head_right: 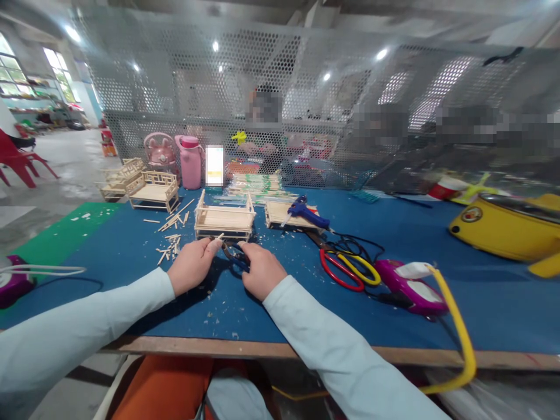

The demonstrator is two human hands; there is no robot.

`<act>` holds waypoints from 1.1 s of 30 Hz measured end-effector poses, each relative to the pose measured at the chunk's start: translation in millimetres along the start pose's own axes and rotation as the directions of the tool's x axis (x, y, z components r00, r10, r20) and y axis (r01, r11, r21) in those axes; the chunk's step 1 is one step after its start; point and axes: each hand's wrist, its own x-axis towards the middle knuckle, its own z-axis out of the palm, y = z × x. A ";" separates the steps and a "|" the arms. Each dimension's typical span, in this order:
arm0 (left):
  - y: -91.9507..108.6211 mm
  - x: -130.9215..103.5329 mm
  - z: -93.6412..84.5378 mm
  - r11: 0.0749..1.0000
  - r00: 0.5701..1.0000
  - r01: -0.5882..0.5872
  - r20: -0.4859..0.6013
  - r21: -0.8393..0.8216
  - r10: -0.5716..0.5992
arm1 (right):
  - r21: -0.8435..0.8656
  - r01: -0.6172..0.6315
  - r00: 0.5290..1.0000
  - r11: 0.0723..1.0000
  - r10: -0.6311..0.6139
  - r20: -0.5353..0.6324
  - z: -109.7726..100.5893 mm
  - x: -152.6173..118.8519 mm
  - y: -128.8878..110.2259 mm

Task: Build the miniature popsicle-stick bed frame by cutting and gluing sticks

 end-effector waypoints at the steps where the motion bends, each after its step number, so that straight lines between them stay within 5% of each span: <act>1: 0.6 1.1 -1.3 1.000 1.000 -0.003 0.005 0.018 0.003 | -0.019 -0.004 1.000 1.000 0.004 -0.011 2.0 0.1 0.4; 10: 3.5 8.5 -3.6 0.999 0.999 -0.010 0.045 -0.030 0.011 | -0.321 -0.082 0.995 0.944 0.059 -0.081 0.1 -3.1 -10.0; 15: 5.5 5.7 -5.3 0.953 0.978 0.049 0.208 -0.298 0.015 | -0.398 -0.114 0.992 0.910 0.078 -0.104 -8.6 -2.0 -8.7; 17: 4.4 4.7 -11.6 0.828 0.911 0.264 0.409 -0.494 -0.046 | -0.334 -0.156 0.987 0.930 0.134 -0.089 -12.9 -2.6 -0.8; 19: 1.6 4.9 -18.7 0.611 0.790 0.515 0.610 -0.601 -0.066 | -0.278 -0.170 0.985 0.945 0.169 -0.028 -18.6 -4.4 9.0; 21: -1.9 6.2 -23.6 0.422 0.715 0.644 0.698 -0.638 -0.036 | -0.251 -0.146 0.986 0.957 0.162 0.043 -24.5 -6.8 17.9; 24: -5.2 8.1 -23.7 0.317 0.764 0.621 0.644 -0.717 -0.039 | -0.263 -0.110 0.980 0.958 0.149 0.134 -30.4 -9.6 26.6; 27: -5.7 8.7 -17.9 0.374 0.831 0.540 0.548 -0.754 -0.093 | -0.270 -0.094 0.969 0.958 0.150 0.194 -30.5 -10.7 31.1; 33: -6.8 8.0 -8.1 0.461 0.843 0.516 0.525 -0.722 -0.120 | -0.160 -0.091 0.970 0.983 0.124 0.209 -29.0 -11.3 32.8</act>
